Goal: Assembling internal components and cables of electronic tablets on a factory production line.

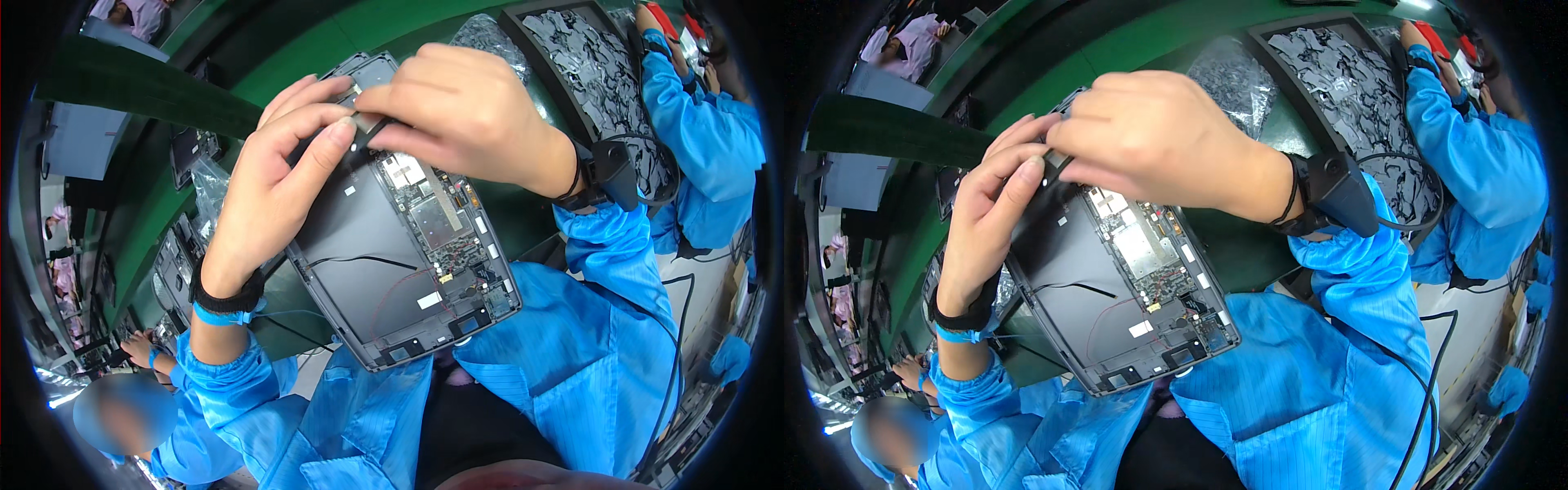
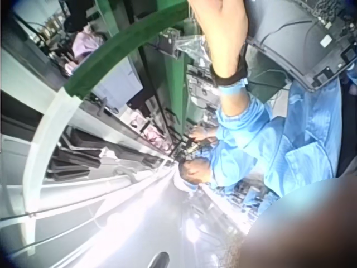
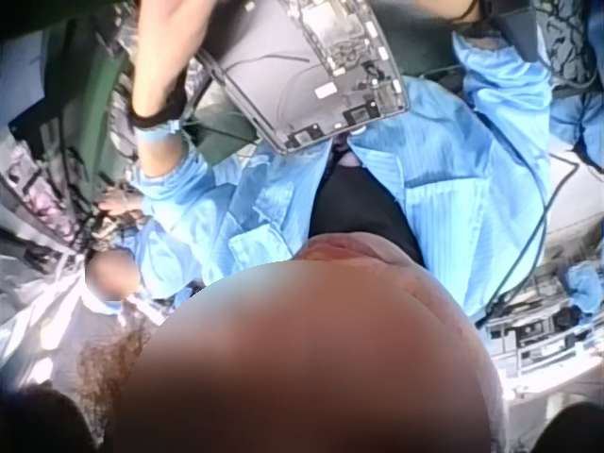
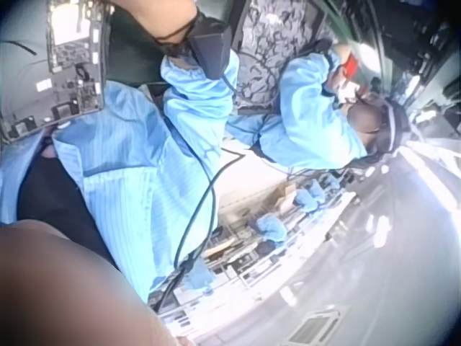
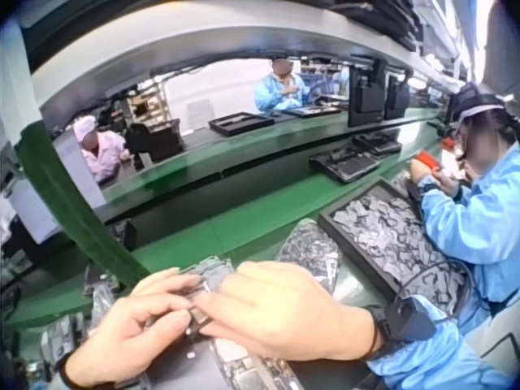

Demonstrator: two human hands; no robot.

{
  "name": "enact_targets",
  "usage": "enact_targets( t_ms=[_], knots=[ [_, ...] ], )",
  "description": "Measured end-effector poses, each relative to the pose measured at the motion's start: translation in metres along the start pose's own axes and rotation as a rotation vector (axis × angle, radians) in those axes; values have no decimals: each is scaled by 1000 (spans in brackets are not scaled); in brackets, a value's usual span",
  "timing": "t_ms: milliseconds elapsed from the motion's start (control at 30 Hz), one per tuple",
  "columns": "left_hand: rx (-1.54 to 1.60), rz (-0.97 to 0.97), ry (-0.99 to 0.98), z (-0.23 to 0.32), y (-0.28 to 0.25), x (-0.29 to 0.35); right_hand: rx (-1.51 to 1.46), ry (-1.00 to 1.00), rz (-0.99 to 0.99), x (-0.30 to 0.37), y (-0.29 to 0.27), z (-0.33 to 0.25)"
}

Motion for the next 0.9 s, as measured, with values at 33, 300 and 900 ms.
enact_targets(
  t_ms=[33, 300, 900],
  knots=[
    [-37, 56, 19, -1, -1, 2, -40, 85, 3, 1, 1, 3],
    [-386, 135, 93, -4, 4, 22, -250, 494, 65, 14, -1, 14],
    [-394, 271, 91, -15, 11, 43, -205, 359, 28, 0, -2, 11]
  ],
)
Point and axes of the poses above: each hand's wrist, its own x-axis away from the middle knuckle, its own y-axis out of the palm, z = x × y, the point moved 1 cm from there along -x, towards the middle knuckle, and after that the axes turned 4 degrees about -x, right-handed, at the moved point
